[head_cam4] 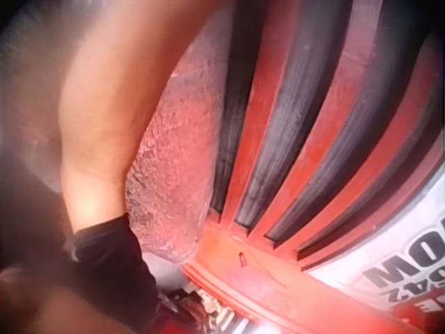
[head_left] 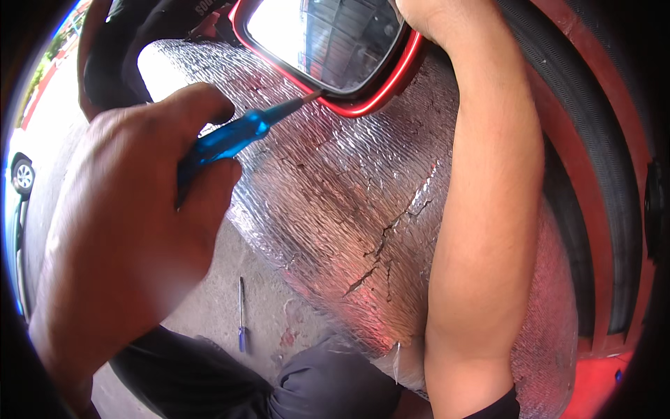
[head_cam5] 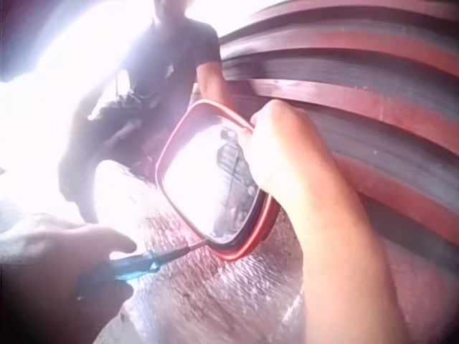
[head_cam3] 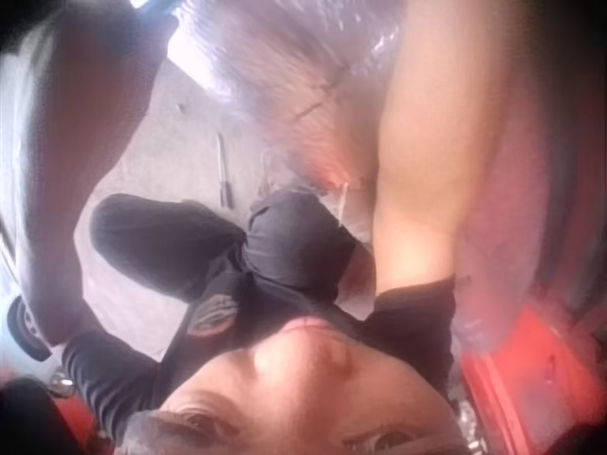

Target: The person is repairing a red car side mirror. They use a screwdriver to remove screws and separate the mirror housing. They then reassemble the mirror and tighten the screws.

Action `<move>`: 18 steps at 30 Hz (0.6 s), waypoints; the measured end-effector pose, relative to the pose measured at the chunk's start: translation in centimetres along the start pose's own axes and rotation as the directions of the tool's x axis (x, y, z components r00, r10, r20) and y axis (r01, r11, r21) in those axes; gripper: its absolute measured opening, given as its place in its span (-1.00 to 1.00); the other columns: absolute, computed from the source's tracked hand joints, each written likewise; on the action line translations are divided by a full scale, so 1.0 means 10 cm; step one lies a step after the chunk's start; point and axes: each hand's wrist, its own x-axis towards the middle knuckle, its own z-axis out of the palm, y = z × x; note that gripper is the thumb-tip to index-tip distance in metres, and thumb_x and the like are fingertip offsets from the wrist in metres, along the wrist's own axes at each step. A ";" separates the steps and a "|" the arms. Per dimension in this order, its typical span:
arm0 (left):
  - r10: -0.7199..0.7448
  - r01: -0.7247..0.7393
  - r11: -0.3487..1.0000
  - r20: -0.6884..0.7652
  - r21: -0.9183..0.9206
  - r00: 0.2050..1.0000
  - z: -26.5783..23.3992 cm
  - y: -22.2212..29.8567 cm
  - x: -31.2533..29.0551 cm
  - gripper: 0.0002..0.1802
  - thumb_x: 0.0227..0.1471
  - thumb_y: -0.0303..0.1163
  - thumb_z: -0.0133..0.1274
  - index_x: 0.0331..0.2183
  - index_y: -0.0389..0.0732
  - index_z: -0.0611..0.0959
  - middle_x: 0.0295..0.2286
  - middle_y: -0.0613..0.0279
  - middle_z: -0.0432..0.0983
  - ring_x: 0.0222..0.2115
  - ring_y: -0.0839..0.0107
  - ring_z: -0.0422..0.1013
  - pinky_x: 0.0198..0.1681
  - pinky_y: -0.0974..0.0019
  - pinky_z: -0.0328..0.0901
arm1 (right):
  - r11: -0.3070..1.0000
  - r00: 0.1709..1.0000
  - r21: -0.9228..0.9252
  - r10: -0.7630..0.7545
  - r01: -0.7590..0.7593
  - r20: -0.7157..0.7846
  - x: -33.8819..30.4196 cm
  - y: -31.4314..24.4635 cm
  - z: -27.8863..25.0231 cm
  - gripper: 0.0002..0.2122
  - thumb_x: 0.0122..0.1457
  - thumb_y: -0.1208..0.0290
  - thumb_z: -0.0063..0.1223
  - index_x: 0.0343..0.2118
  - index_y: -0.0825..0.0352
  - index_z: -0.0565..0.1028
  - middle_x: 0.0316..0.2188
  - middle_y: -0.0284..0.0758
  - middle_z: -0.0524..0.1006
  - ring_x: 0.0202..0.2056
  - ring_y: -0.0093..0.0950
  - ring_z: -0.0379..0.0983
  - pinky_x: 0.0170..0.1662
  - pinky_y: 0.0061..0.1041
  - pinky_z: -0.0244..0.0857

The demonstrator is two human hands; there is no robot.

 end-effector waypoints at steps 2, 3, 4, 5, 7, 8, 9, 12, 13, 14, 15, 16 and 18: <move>0.320 -0.330 0.944 -0.214 -0.011 0.923 0.07 -0.06 0.00 -0.59 0.03 -0.56 0.25 -0.04 -0.22 0.58 -0.38 0.00 0.54 -0.45 0.19 0.49 -0.38 0.11 0.35 | 0.993 0.995 -0.113 -0.044 0.033 -0.093 0.02 0.02 -0.22 -0.76 0.23 0.37 0.13 -0.27 0.50 0.63 -0.28 0.15 0.61 -0.13 0.01 0.60 -0.08 -0.14 0.43; 0.396 -0.403 0.915 -0.260 0.028 0.881 0.13 -0.07 -0.06 -0.59 0.02 -0.61 0.23 -0.05 -0.25 0.58 -0.40 0.00 0.52 -0.47 0.19 0.48 -0.40 0.09 0.33 | 0.991 0.990 -0.111 -0.083 0.070 -0.113 -0.01 0.08 -0.14 -0.76 0.23 0.38 0.11 -0.29 0.52 0.63 -0.29 0.16 0.61 -0.14 0.02 0.60 -0.09 -0.13 0.43; 0.424 -0.421 0.904 -0.252 0.070 0.870 0.07 -0.08 -0.20 -0.60 0.00 -0.64 0.22 -0.06 -0.29 0.58 -0.42 -0.01 0.51 -0.47 0.19 0.48 -0.41 0.09 0.33 | 0.985 0.974 -0.098 -0.156 0.141 -0.165 -0.03 0.04 -0.08 -0.76 0.23 0.39 0.09 -0.30 0.53 0.62 -0.30 0.17 0.60 -0.15 0.03 0.60 -0.11 -0.12 0.42; 0.450 -0.436 0.893 -0.239 0.113 0.860 0.01 -0.08 -0.35 -0.60 -0.01 -0.67 0.20 -0.08 -0.32 0.57 -0.43 -0.03 0.50 -0.46 0.18 0.48 -0.42 0.08 0.33 | 0.982 0.965 -0.074 -0.185 0.174 -0.185 -0.01 -0.02 -0.05 -0.76 0.23 0.40 0.08 -0.31 0.53 0.62 -0.30 0.19 0.59 -0.16 0.04 0.59 -0.13 -0.11 0.42; 0.491 -0.471 0.871 -0.310 0.141 0.814 0.09 -0.01 -0.37 -0.58 -0.04 -0.70 0.22 -0.07 -0.38 0.58 -0.44 -0.05 0.49 -0.46 0.18 0.47 -0.44 0.10 0.35 | 0.980 0.964 -0.107 -0.187 0.169 -0.188 0.04 -0.08 -0.08 -0.76 0.22 0.41 0.05 -0.33 0.54 0.61 -0.31 0.21 0.58 -0.16 0.05 0.59 -0.15 -0.10 0.41; 0.510 -0.485 0.859 -0.336 0.161 0.792 0.12 0.03 -0.38 -0.57 -0.05 -0.71 0.22 -0.07 -0.41 0.58 -0.44 -0.06 0.48 -0.46 0.18 0.46 -0.45 0.10 0.35 | 0.982 0.971 -0.114 -0.167 0.148 -0.174 0.08 -0.12 -0.10 -0.76 0.21 0.41 0.04 -0.34 0.55 0.60 -0.32 0.21 0.58 -0.16 0.06 0.59 -0.16 -0.10 0.41; 0.515 -0.492 0.856 -0.352 0.162 0.781 0.15 0.06 -0.37 -0.58 -0.05 -0.71 0.23 -0.08 -0.42 0.59 -0.45 -0.05 0.48 -0.46 0.18 0.46 -0.46 0.12 0.35 | 0.991 0.986 -0.108 -0.099 0.085 -0.137 0.07 -0.15 -0.17 -0.76 0.21 0.41 0.05 -0.34 0.55 0.60 -0.32 0.21 0.58 -0.17 0.06 0.59 -0.17 -0.09 0.41; 0.583 -0.513 0.812 -0.357 0.277 0.730 0.14 0.19 -0.31 -0.63 -0.04 -0.70 0.24 -0.12 -0.49 0.62 -0.46 0.00 0.45 -0.46 0.30 0.40 -0.54 0.20 0.34 | 0.996 0.996 -0.078 -0.037 0.030 -0.085 -0.02 -0.23 -0.21 -0.77 0.20 0.42 0.06 -0.36 0.55 0.59 -0.35 0.19 0.58 -0.20 0.07 0.59 -0.18 -0.09 0.41; 0.598 -0.517 0.801 -0.353 0.303 0.719 0.13 0.20 -0.31 -0.63 -0.04 -0.69 0.24 -0.12 -0.50 0.62 -0.47 0.02 0.44 -0.46 0.31 0.39 -0.56 0.21 0.33 | 0.988 0.986 -0.113 -0.116 0.102 -0.124 0.00 -0.13 -0.16 -0.78 0.19 0.43 0.06 -0.37 0.55 0.59 -0.36 0.19 0.58 -0.21 0.07 0.59 -0.19 -0.09 0.41; 0.614 -0.523 0.788 -0.347 0.326 0.709 0.11 0.22 -0.28 -0.62 -0.04 -0.69 0.24 -0.11 -0.51 0.62 -0.47 0.03 0.43 -0.46 0.32 0.38 -0.57 0.22 0.32 | 0.979 0.970 -0.133 -0.174 0.153 -0.168 -0.01 -0.08 -0.13 -0.78 0.19 0.44 0.06 -0.37 0.55 0.59 -0.37 0.19 0.59 -0.23 0.06 0.60 -0.20 -0.10 0.41; 0.574 -0.481 0.816 -0.345 0.322 0.742 0.20 0.23 -0.29 -0.62 -0.04 -0.69 0.24 -0.11 -0.52 0.62 -0.47 0.04 0.42 -0.46 0.32 0.37 -0.59 0.23 0.31 | 0.968 0.949 -0.144 -0.234 0.207 -0.209 -0.03 -0.08 -0.08 -0.79 0.18 0.45 0.06 -0.38 0.55 0.59 -0.38 0.18 0.59 -0.25 0.06 0.60 -0.21 -0.10 0.41; 0.552 -0.459 0.830 -0.346 0.317 0.759 0.22 0.23 -0.32 -0.62 -0.04 -0.69 0.24 -0.11 -0.52 0.62 -0.47 0.04 0.42 -0.46 0.33 0.37 -0.59 0.24 0.30 | 0.960 0.927 -0.140 -0.271 0.242 -0.258 -0.06 -0.08 -0.04 -0.79 0.18 0.45 0.05 -0.39 0.55 0.59 -0.39 0.18 0.59 -0.26 0.05 0.61 -0.22 -0.11 0.41; 0.528 -0.438 0.844 -0.344 0.308 0.776 0.27 0.25 -0.32 -0.61 -0.05 -0.69 0.24 -0.10 -0.52 0.62 -0.48 0.04 0.41 -0.46 0.33 0.37 -0.61 0.25 0.29 | 0.955 0.928 -0.061 -0.296 0.289 -0.226 -0.09 -0.11 -0.09 -0.79 0.17 0.46 0.05 -0.40 0.56 0.59 -0.40 0.19 0.59 -0.28 0.04 0.61 -0.23 -0.13 0.42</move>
